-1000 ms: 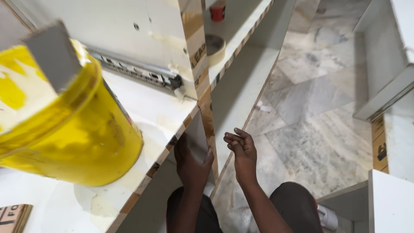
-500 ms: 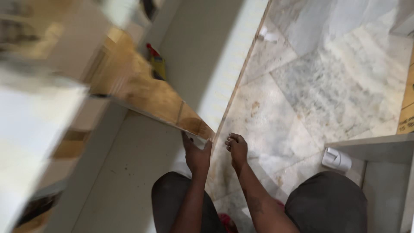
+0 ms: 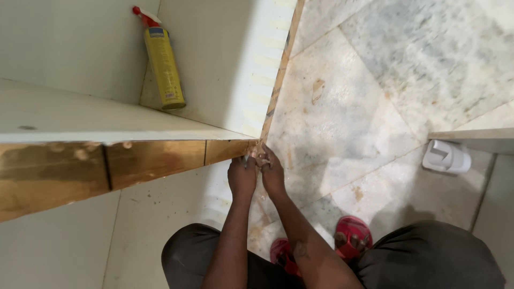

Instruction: The person applies a thin strip of edge banding to the front edge of a white cabinet. They align the strip, press it into place, and smooth it along the edge using their fingers.

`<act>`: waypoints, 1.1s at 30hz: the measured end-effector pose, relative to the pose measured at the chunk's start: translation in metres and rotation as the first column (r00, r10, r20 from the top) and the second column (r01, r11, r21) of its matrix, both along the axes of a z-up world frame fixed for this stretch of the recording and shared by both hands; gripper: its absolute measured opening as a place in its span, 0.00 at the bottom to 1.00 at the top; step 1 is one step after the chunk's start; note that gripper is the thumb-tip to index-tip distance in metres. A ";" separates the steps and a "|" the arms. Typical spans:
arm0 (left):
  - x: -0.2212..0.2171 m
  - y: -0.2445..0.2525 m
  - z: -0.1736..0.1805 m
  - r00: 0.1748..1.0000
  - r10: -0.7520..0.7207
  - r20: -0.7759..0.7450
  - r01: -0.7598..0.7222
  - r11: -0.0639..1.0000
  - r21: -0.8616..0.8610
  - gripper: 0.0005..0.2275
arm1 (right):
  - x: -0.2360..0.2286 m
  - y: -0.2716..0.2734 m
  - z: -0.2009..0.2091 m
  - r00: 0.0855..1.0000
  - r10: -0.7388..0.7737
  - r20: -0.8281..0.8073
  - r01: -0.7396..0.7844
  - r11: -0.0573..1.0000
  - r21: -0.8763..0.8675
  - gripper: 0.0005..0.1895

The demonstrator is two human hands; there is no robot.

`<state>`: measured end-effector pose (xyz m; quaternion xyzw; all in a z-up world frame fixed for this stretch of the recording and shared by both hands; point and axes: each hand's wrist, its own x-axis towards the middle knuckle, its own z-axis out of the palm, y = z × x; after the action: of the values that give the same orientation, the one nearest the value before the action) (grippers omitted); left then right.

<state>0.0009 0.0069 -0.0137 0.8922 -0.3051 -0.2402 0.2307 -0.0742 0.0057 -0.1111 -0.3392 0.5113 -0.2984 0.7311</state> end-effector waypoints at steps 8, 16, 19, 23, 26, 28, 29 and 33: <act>-0.002 0.001 0.001 0.999 -0.031 -0.031 0.031 1.000 -0.001 0.17 | -0.003 -0.019 0.025 0.975 0.075 -0.209 -0.121 0.969 -0.216 0.35; 0.005 -0.002 -0.007 1.000 0.014 -0.008 -0.013 0.991 0.133 0.14 | -0.003 0.010 0.028 0.955 0.009 -0.296 -0.110 0.938 -0.329 0.30; 0.004 -0.001 -0.010 1.000 -0.014 0.019 0.012 0.989 0.145 0.13 | -0.004 0.021 0.010 0.965 -0.047 -0.258 -0.058 0.920 -0.387 0.24; 0.004 0.000 -0.008 1.000 -0.021 0.019 0.018 0.991 0.135 0.15 | -0.005 0.009 0.012 0.991 -0.060 -0.122 0.054 0.997 -0.048 0.22; 0.002 -0.001 -0.002 0.999 -0.035 -0.014 0.036 0.994 0.104 0.17 | -0.007 -0.014 0.027 0.989 -0.041 -0.143 0.029 0.996 -0.087 0.28; 0.000 -0.002 0.002 0.998 -0.029 -0.053 0.034 0.995 0.096 0.19 | -0.007 -0.023 0.037 0.981 0.012 -0.194 -0.041 0.988 -0.146 0.32; 0.000 -0.002 0.003 0.997 -0.024 -0.069 0.031 0.995 0.098 0.19 | -0.007 -0.026 0.040 0.973 0.056 -0.224 -0.088 0.987 -0.135 0.34; 0.001 0.001 0.002 0.997 -0.039 -0.072 0.044 0.996 0.073 0.21 | -0.003 -0.023 0.038 0.944 0.103 -0.312 -0.166 0.969 -0.185 0.34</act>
<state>0.0023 0.0075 -0.0117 0.8846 -0.3061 -0.2875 0.2030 -0.0769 -0.0169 -0.0727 -0.4897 0.5576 -0.2445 0.6241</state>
